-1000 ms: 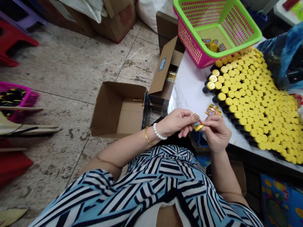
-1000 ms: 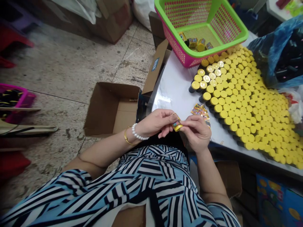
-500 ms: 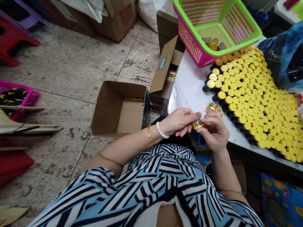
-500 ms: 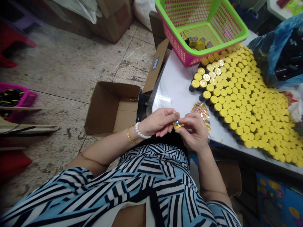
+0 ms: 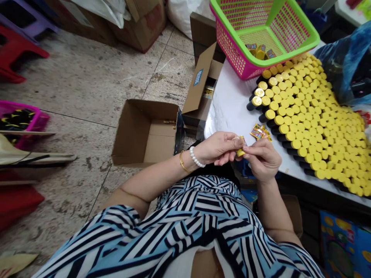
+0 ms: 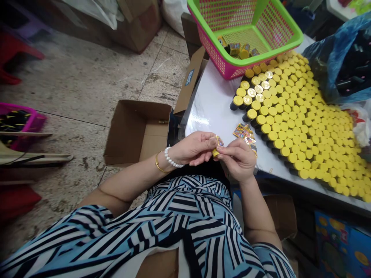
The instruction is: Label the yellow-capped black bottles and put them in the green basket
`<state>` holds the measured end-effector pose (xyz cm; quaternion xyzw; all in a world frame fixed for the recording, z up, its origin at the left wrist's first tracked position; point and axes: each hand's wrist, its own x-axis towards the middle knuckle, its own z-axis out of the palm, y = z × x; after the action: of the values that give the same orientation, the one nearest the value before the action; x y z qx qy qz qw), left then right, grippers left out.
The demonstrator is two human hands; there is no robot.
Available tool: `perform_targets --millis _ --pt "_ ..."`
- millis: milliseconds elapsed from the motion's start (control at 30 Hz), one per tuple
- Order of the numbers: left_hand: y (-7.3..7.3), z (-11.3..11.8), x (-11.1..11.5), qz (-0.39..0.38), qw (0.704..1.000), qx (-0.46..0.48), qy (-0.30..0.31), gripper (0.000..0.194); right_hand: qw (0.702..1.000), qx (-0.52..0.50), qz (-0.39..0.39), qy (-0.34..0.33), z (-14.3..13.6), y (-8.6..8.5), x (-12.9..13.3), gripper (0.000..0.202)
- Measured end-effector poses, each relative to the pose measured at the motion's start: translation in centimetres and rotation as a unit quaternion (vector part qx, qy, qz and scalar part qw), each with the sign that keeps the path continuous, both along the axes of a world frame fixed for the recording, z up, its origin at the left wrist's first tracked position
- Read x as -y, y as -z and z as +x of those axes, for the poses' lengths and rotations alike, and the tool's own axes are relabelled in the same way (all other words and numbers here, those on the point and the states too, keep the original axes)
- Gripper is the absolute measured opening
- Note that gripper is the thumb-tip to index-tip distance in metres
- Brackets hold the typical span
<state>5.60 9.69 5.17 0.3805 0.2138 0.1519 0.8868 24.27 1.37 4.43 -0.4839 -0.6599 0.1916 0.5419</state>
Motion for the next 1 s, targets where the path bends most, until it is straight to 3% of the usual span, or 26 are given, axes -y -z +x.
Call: perform_targets --millis 133,267,467,667,867,1000 --pt "-0.2 0.1 0.2 -0.005 1.0 -0.008 -0.009 0.056 0.998 -0.019 0.016 0.049 -1.0 0.7 0.1 0.025" --pt "-0.3 0.1 0.7 -0.01 0.998 -0.026 -0.05 0.05 0.992 -0.08 -0.021 0.098 -2.2 1.1 0.4 0.028" --pt "-0.6 0.2 0.9 0.011 0.997 -0.064 -0.048 0.052 0.996 -0.032 -0.074 0.036 -1.3 0.0 0.8 0.03" --pt "-0.4 0.3 0.7 -0.022 0.997 -0.063 -0.03 0.057 0.997 0.047 -0.061 -0.002 0.0 -1.6 -0.1 0.034" --pt "-0.1 0.1 0.6 -0.048 0.998 -0.039 -0.021 0.041 0.999 0.032 -0.014 0.032 0.0 -0.3 -0.1 0.019" --pt "-0.3 0.4 0.8 -0.031 0.997 -0.062 -0.033 0.043 0.996 0.073 0.005 0.058 0.2 -0.3 0.2 0.024"
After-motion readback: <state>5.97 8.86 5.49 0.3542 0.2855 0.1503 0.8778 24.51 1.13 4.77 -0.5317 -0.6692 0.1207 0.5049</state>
